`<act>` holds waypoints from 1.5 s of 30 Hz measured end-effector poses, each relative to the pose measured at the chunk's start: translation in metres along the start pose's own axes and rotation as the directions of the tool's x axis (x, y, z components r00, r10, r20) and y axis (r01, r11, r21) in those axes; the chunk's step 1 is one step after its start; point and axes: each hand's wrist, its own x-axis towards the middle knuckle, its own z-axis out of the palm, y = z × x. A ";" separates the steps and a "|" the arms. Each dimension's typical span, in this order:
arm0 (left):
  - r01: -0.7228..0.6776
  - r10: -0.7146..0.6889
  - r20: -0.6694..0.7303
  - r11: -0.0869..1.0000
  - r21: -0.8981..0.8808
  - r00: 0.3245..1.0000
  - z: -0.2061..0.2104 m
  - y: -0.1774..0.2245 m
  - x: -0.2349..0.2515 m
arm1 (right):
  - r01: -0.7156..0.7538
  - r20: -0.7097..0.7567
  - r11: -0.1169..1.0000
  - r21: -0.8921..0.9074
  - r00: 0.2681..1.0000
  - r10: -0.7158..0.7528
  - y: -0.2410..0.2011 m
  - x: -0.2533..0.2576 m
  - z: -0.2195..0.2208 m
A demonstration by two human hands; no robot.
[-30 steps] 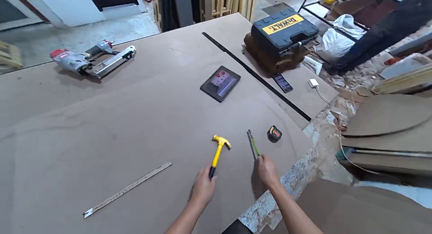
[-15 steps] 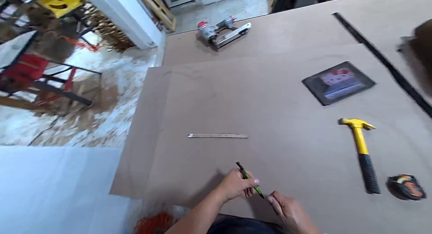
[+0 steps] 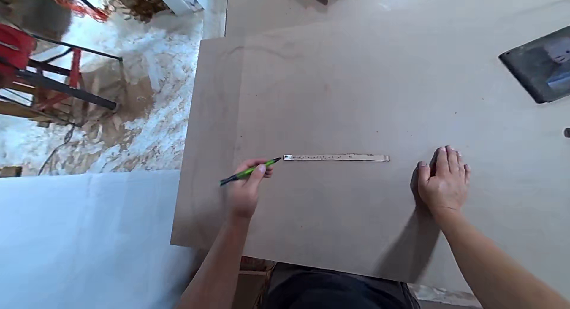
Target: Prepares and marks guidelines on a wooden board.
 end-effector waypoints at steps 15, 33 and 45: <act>0.123 -0.240 0.155 0.837 0.534 0.958 0.035 -0.063 0.069 | -0.038 0.016 0.998 -0.050 0.999 0.039 0.004 0.005 0.003; -0.404 0.095 0.486 0.701 0.587 0.869 0.041 -0.070 0.083 | -0.051 0.018 0.998 -0.041 0.998 0.052 0.005 0.006 0.004; -0.219 -0.054 0.331 0.651 0.727 0.942 0.043 -0.066 0.104 | -0.024 0.012 0.999 -0.029 1.000 0.024 0.009 0.007 0.006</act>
